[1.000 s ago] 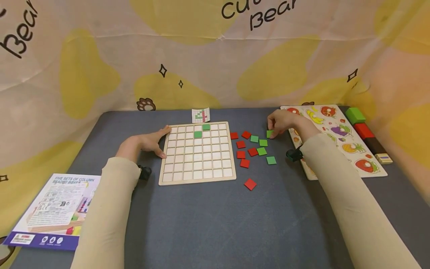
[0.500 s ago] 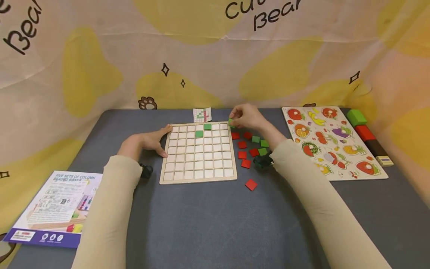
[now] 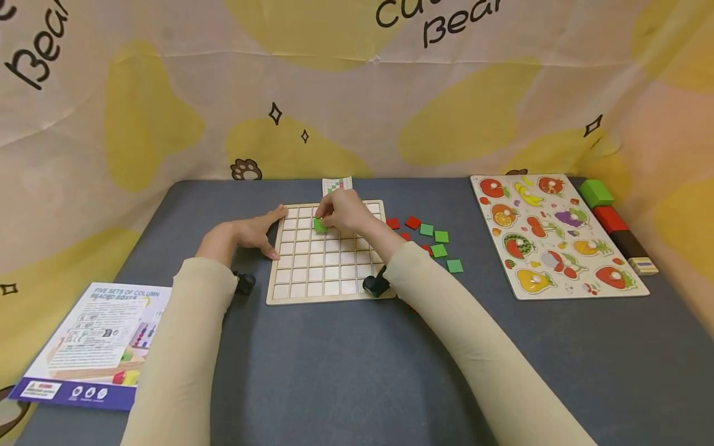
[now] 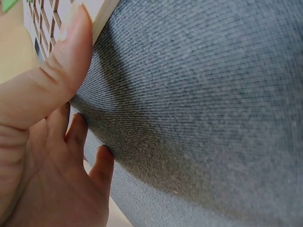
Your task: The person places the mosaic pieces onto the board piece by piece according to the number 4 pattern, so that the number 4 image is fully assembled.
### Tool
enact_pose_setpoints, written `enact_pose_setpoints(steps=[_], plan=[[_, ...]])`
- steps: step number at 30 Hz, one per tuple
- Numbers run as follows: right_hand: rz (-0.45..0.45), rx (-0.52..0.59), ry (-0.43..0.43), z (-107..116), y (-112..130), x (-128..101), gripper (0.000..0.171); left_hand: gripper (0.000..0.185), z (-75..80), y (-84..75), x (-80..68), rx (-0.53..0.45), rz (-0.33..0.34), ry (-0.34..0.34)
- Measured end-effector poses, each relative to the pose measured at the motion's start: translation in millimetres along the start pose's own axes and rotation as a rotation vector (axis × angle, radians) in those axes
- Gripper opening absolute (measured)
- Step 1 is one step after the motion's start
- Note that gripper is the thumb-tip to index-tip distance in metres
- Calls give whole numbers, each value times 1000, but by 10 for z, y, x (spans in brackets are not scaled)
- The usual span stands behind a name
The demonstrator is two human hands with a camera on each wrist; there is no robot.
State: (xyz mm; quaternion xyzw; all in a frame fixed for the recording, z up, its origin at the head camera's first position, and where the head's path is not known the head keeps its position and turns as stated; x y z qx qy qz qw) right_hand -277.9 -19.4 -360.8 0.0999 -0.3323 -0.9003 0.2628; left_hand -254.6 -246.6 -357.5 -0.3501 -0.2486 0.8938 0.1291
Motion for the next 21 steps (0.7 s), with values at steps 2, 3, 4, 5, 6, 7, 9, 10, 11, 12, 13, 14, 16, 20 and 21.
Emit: enact_pose_setpoints(steps=[2, 3, 4, 5, 6, 7, 9, 10, 11, 12, 13, 14, 16, 20, 21], plan=[[16, -23, 9, -44, 30, 16, 8, 119, 3, -8, 5, -1, 10, 1], [22, -36, 12, -63, 38, 23, 7, 119, 5, -7, 11, -1, 12, 2], [24, -43, 18, -78, 43, 26, 7, 119, 6, -9, 14, 1, 17, 3], [25, -52, 22, -89, 46, 27, 7, 119, 7, -8, 17, 3, 19, 5], [26, -55, 28, -99, 49, 27, 6, 119, 8, -7, 19, 2, 22, 5], [24, -64, 32, -107, 47, 29, 6, 119, 10, -8, 19, 3, 22, 5], [17, -64, 44, -116, 50, 27, 6, 119, 8, -7, 18, 6, 27, 3], [13, -68, 51, -121, 49, 26, 7, 119, 7, -7, 17, 8, 30, 1], [10, -76, 56, -122, 50, 24, 7, 119, 5, -7, 15, 9, 33, -1], [8, -84, 63, -124, 50, 21, 8, 119, 3, -9, 12, 8, 35, -2], [8, -97, 70, -126, 49, 20, 9, 119, 1, -10, 9, 9, 35, -4], [9, -103, 77, -125, 50, 15, 10, 118, -2, -11, 8, 10, 37, -5], [13, -117, 91, -119, 45, 7, 13, 118, -5, -10, 6, 15, 37, -7], [20, -121, 122, -47, -1, -31, 20, 118, -9, -13, 1, 31, 31, -13], [14, -113, 127, -12, -30, -48, 21, 118, -11, -13, 2, 32, 30, -15]])
Point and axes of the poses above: each hand's wrist, its own x-axis towards the middle knuckle, its own z-axis out of the back of the hand, y = z × x, the point moved 1 cm from there along x, towards the middle knuckle
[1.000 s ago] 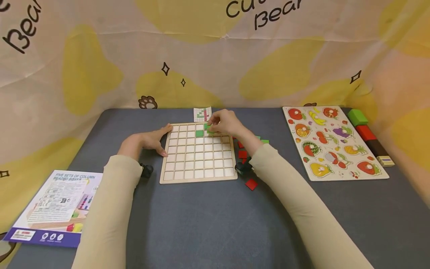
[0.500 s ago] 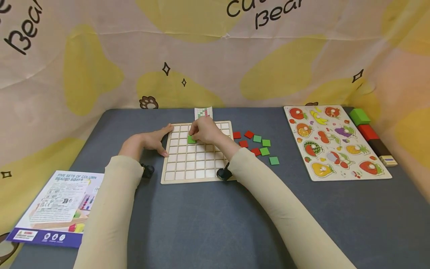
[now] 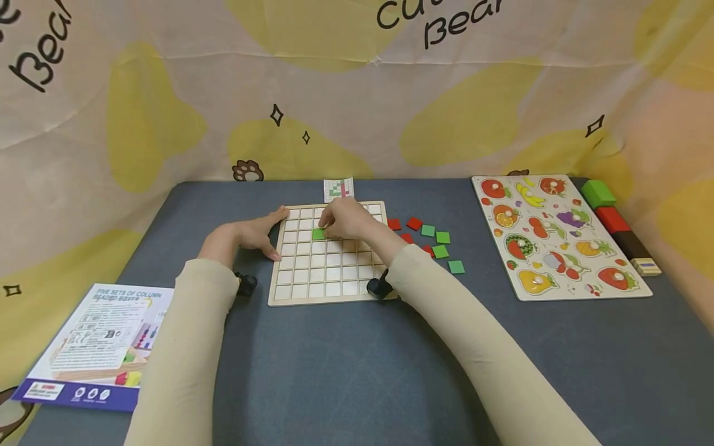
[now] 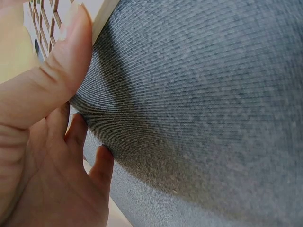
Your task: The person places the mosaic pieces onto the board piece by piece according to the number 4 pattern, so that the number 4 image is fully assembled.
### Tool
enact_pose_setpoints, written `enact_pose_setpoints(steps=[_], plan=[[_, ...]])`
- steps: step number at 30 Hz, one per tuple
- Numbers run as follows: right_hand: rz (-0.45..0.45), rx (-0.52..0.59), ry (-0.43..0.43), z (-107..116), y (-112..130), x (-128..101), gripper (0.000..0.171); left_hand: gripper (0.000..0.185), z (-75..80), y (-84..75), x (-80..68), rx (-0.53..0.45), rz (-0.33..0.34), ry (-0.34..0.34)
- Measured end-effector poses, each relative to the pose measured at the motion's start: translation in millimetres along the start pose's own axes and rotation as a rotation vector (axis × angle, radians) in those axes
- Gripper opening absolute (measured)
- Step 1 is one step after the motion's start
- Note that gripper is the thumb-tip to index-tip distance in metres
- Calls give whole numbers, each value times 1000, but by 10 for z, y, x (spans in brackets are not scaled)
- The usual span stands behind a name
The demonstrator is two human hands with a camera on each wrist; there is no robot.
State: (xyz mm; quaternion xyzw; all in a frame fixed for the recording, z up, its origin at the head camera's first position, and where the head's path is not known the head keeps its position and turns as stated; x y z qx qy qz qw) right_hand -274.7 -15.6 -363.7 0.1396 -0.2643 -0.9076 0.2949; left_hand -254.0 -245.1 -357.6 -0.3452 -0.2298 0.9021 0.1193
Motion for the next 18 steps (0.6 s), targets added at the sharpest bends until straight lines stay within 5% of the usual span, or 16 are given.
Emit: enact_pose_setpoints(steps=[11, 18], plan=[[-78, 47, -50, 662, -834, -484, 14, 103, 12, 10, -20, -74, -17, 28], [-176, 97, 220, 1023, -1276, -830, 23, 100, 22, 20, -19, -91, -35, 32]])
Point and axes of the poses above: each hand's wrist, its own x-axis towards the middle knuckle, its own z-axis out of the back of the hand, y = z × x, the point moved 1 cm from there along x, towards the middle knuckle
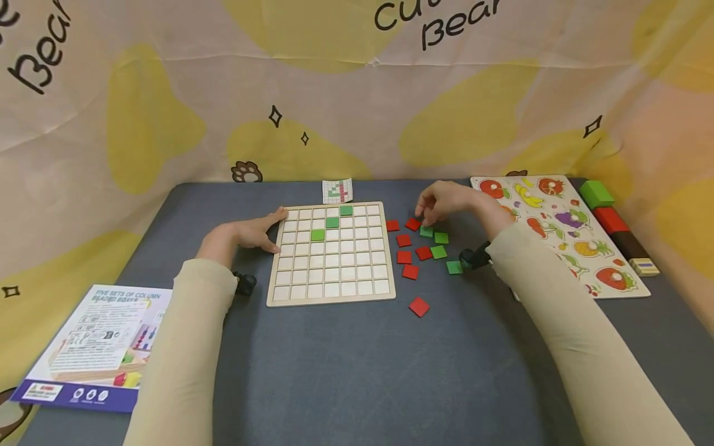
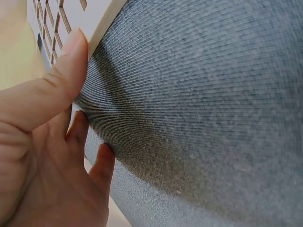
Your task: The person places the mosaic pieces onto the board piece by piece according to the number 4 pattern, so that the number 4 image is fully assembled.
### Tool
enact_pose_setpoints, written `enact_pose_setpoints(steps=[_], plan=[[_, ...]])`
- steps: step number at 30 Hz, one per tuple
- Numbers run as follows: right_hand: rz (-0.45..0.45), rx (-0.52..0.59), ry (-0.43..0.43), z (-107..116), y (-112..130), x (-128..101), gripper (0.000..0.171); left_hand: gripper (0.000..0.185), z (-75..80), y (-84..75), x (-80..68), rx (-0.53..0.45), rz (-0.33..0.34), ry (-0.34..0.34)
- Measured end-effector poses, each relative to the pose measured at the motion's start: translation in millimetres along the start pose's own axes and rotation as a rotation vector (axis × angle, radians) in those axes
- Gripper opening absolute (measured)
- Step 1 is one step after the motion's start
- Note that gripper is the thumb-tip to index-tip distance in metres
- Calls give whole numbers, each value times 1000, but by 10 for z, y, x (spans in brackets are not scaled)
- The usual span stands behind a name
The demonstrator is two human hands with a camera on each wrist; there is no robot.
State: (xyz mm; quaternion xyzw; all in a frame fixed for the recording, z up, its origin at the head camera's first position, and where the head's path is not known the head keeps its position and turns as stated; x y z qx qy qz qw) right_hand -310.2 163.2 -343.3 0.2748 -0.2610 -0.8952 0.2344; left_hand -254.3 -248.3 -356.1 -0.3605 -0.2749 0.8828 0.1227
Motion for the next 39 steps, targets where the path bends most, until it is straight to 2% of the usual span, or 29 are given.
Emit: enact_pose_setpoints(steps=[3, 7, 11, 23, 28, 32, 35, 39], plan=[[-37, 1, 119, 38, -112, -85, 31, 100, 6, 8, 0, 2, -3, -3], [-53, -13, 179, 31, -173, -129, 36, 101, 10, 18, 3, 34, 21, -21], [-51, -45, 165, 6, -178, -135, 34, 101, 9, 10, -3, 51, 37, -33], [-63, -185, 142, 3, -217, -165, 20, 100, 8, -36, -6, 70, 12, -31], [-90, -129, 137, 44, -236, -190, 17, 100, 14, -32, -7, 80, 14, -33], [-95, -22, 60, 91, -170, -197, 16, 100, 12, -28, -10, 82, 16, -34], [-44, 43, -82, 67, -52, -142, 16, 100, 10, -30, -16, 75, 16, -36], [36, 111, -248, -101, 176, 9, 16, 100, 9, -37, -16, 71, 16, -33]])
Point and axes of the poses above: each hand's wrist, its own x-axis towards the middle knuckle, its own z-axis out of the back of the hand, y = z × x, the point moved 1 cm from there along x, towards the middle knuckle
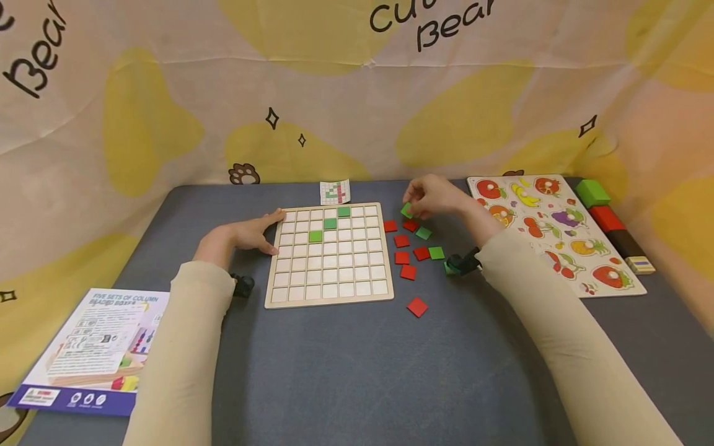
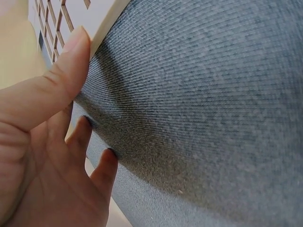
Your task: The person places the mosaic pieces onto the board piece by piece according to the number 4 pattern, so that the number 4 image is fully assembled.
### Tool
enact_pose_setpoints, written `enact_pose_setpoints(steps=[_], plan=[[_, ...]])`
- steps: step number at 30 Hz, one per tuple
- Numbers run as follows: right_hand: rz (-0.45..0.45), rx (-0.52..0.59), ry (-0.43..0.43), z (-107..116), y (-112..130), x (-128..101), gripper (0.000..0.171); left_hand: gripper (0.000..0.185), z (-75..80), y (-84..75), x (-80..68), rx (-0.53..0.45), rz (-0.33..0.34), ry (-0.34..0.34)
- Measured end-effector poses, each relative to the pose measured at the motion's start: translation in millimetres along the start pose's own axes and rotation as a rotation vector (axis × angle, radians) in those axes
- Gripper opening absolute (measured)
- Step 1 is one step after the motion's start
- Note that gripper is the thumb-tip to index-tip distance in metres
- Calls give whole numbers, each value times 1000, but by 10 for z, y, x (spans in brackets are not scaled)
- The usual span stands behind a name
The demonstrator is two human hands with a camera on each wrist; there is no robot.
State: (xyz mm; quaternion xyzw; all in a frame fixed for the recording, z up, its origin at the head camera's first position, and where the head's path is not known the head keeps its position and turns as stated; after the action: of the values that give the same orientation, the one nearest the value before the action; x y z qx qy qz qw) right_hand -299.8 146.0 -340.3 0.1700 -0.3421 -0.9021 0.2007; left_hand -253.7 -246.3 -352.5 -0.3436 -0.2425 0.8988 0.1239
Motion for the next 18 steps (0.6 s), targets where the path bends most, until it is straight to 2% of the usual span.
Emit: enact_pose_setpoints(steps=[5, 14, 18], plan=[[74, 47, -61, -432, 340, 157, 19, 99, 3, 21, -1, 5, 5, 3], [237, -5, 14, -1104, 982, 454, 23, 99, 12, 30, 20, -1, 24, 2], [263, -67, 20, -1336, 1186, 545, 23, 100, 11, 34, 21, 6, 32, 4]])
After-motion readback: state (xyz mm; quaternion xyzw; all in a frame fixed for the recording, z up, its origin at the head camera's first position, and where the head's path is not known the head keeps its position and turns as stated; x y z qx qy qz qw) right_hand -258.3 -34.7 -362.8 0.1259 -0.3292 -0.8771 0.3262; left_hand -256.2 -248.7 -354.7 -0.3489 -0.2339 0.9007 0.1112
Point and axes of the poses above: each hand's wrist, its own x-axis towards the middle knuckle, its own z-axis out of the back of the hand, y = z × x, the point moved 1 cm from there along x, towards the middle knuckle
